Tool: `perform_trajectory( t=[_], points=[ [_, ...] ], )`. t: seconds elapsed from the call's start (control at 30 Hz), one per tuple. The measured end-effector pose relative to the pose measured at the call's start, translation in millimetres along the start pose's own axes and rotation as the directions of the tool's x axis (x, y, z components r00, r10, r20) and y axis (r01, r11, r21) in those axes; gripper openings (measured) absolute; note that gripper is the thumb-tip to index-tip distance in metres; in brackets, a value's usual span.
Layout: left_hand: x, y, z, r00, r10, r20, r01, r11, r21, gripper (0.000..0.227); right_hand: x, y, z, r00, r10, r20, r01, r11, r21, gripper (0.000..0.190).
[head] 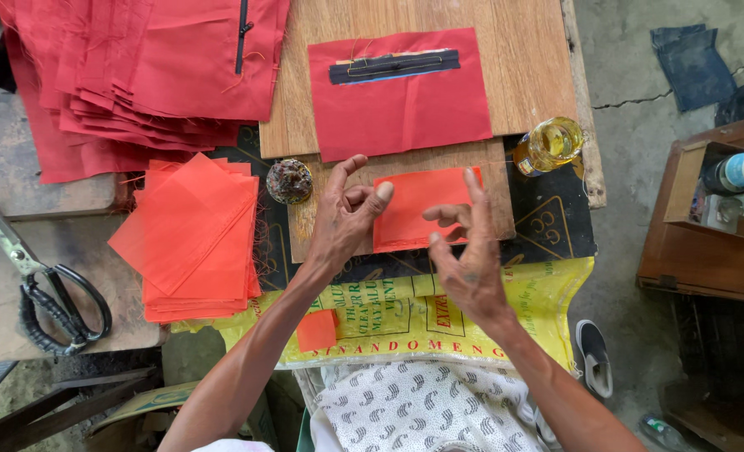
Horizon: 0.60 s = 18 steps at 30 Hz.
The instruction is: The person assembles small fabric pouches by hand. They place a small orange fabric piece onto a larger red fabric piece with a zipper, smooth it down, and then fold the red fabric over the orange piece to enclose it.
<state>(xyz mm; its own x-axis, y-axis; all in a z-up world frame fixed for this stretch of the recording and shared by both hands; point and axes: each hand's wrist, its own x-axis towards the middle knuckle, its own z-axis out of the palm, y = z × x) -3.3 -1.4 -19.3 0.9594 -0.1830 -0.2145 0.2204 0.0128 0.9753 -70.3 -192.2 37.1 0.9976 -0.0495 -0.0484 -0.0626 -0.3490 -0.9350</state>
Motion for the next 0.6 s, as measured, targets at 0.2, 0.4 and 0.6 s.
perform_trajectory(
  t=[0.2,0.4,0.6],
  points=[
    [-18.3,14.3,11.0,0.985,-0.112,0.132,0.146,0.950,-0.276,0.084,-0.9,-1.1,21.6,0.992,-0.112,-0.059,0.110,0.993,-0.031,0.103],
    [-26.4,21.6,25.2,0.966,-0.088,0.244,0.184,0.895,-0.407,0.087,-9.9,13.8,20.6,0.978,0.027,-0.205,0.003,0.989,0.146,0.094],
    [-24.9,28.2,17.9,0.989,-0.002,0.145,0.040,0.967,-0.253,0.079,-8.5,7.9,9.5,0.955,0.100,-0.279,-0.023,0.964,0.267,0.089]
  ],
)
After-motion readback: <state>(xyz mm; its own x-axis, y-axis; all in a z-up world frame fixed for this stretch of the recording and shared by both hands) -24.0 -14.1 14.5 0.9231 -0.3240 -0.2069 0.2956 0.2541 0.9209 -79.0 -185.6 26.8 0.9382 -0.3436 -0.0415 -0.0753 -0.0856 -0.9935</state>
